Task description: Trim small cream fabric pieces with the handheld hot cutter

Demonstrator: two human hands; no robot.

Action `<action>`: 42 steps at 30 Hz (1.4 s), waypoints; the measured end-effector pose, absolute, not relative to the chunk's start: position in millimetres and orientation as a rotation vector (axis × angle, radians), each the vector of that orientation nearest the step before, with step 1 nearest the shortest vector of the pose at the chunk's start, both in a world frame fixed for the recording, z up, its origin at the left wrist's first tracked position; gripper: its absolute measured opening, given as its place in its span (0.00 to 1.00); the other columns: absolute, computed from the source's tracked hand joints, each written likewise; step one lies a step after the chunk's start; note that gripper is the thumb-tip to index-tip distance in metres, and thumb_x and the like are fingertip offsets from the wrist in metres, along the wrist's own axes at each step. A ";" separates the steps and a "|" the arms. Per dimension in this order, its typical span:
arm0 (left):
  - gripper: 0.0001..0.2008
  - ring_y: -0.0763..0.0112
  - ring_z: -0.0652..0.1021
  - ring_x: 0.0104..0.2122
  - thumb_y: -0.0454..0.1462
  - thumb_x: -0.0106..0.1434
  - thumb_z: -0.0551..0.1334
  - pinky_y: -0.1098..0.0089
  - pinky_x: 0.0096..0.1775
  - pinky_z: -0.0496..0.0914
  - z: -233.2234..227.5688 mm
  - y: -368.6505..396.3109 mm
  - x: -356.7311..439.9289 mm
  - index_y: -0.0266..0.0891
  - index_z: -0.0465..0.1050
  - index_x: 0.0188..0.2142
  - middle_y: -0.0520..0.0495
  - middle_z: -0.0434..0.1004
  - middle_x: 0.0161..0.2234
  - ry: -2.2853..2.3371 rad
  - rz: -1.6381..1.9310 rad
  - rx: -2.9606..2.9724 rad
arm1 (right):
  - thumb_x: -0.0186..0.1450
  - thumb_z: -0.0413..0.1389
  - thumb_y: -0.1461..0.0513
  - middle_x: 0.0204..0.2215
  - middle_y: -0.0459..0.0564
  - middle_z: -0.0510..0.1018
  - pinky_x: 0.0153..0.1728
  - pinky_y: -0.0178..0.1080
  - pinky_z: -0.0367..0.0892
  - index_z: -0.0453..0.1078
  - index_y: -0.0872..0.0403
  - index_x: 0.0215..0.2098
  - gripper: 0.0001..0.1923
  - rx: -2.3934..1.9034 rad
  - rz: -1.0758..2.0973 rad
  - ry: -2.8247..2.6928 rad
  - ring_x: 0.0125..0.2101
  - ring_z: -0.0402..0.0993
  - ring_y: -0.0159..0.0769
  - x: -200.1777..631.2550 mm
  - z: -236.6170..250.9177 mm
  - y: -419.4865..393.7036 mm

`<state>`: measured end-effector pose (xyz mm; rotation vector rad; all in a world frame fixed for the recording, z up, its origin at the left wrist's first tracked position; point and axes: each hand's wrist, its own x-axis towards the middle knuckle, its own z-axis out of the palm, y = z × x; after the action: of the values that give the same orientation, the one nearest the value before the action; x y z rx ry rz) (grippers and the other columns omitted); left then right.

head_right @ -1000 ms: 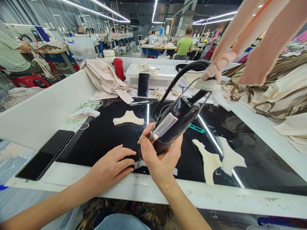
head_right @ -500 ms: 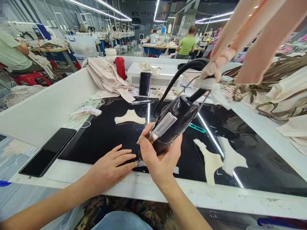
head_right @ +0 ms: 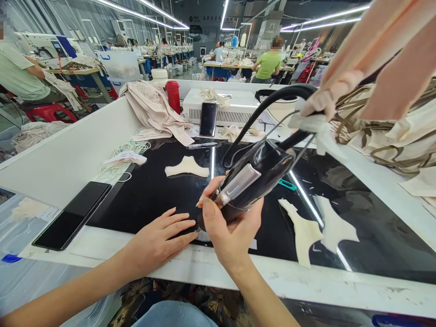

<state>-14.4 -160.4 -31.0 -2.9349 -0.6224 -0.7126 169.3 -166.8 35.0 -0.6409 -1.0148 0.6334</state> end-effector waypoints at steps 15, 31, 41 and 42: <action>0.07 0.67 0.80 0.47 0.34 0.72 0.59 0.55 0.63 0.67 -25.3 -159.7 -16.8 0.37 0.75 0.47 0.49 0.82 0.46 -0.692 -0.923 -2.920 | 0.64 0.65 0.60 0.33 0.42 0.75 0.28 0.40 0.71 0.66 0.48 0.49 0.18 -0.647 0.643 -0.998 0.26 0.73 0.32 172.6 38.6 -172.7; 0.10 0.66 0.78 0.50 0.35 0.74 0.58 0.54 0.62 0.67 -27.6 -155.4 -9.5 0.42 0.76 0.50 0.48 0.81 0.48 -0.699 -0.809 -3.008 | 0.64 0.65 0.59 0.33 0.41 0.74 0.28 0.40 0.71 0.64 0.48 0.50 0.19 -0.694 0.705 -1.002 0.26 0.73 0.31 168.3 35.4 -179.4; 0.11 0.66 0.77 0.55 0.36 0.75 0.55 0.54 0.65 0.63 -13.8 -133.1 -2.1 0.39 0.74 0.51 0.45 0.79 0.52 -0.638 -0.706 -3.152 | 0.60 0.67 0.59 0.30 0.41 0.75 0.27 0.40 0.71 0.68 0.48 0.46 0.19 -0.734 0.573 -0.923 0.24 0.72 0.32 187.9 49.9 -172.6; 0.12 0.65 0.75 0.57 0.36 0.75 0.56 0.53 0.66 0.62 -11.3 -128.8 0.6 0.40 0.72 0.54 0.45 0.78 0.54 -0.630 -0.668 -3.196 | 0.60 0.67 0.60 0.30 0.41 0.75 0.27 0.40 0.71 0.68 0.48 0.46 0.18 -0.739 0.574 -0.924 0.25 0.72 0.32 188.4 49.4 -172.3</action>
<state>0.6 -128.8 -11.3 -3.1961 -0.6301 -0.6683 188.4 -172.3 49.4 -0.7392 -0.9242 0.5738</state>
